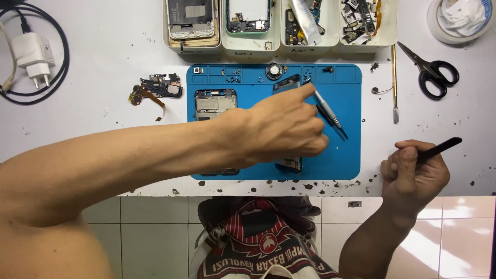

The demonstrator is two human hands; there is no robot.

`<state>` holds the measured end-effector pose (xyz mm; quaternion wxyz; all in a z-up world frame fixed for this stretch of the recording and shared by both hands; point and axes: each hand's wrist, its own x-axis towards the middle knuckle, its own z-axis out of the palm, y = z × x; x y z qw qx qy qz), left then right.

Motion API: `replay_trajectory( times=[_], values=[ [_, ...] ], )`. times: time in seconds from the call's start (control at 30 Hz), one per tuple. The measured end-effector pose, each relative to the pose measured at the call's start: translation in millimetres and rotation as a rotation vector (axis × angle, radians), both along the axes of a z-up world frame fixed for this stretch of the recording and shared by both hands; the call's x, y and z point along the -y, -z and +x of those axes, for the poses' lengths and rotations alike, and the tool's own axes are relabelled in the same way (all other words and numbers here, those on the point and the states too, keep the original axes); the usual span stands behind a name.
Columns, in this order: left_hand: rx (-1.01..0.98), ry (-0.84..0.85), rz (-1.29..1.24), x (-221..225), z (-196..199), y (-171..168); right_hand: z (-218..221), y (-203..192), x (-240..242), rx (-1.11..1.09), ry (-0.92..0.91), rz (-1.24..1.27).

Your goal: The person uses a black plastic spudger to pry open the edges of a smartphone chassis and carefully disconnects a ribbon cable from the internal components. They then flip the device over and continue to work on the screen assembly, using the tool to separate the display from the frame.

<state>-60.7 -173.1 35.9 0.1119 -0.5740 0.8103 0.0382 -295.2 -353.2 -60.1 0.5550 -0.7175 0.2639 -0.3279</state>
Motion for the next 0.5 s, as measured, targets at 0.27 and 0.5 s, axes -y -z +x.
replay_trajectory(
  times=[0.27,0.5],
  values=[
    [-0.856,-0.332,-0.304,-65.4,30.6,-49.2,3.6,-11.4,3.2,-0.047,-0.091,-0.033],
    [-1.426,-1.115,-0.224,-100.8,27.0,-4.0,69.6,-56.4,-17.2,-0.206,-0.593,-0.645]
  ],
)
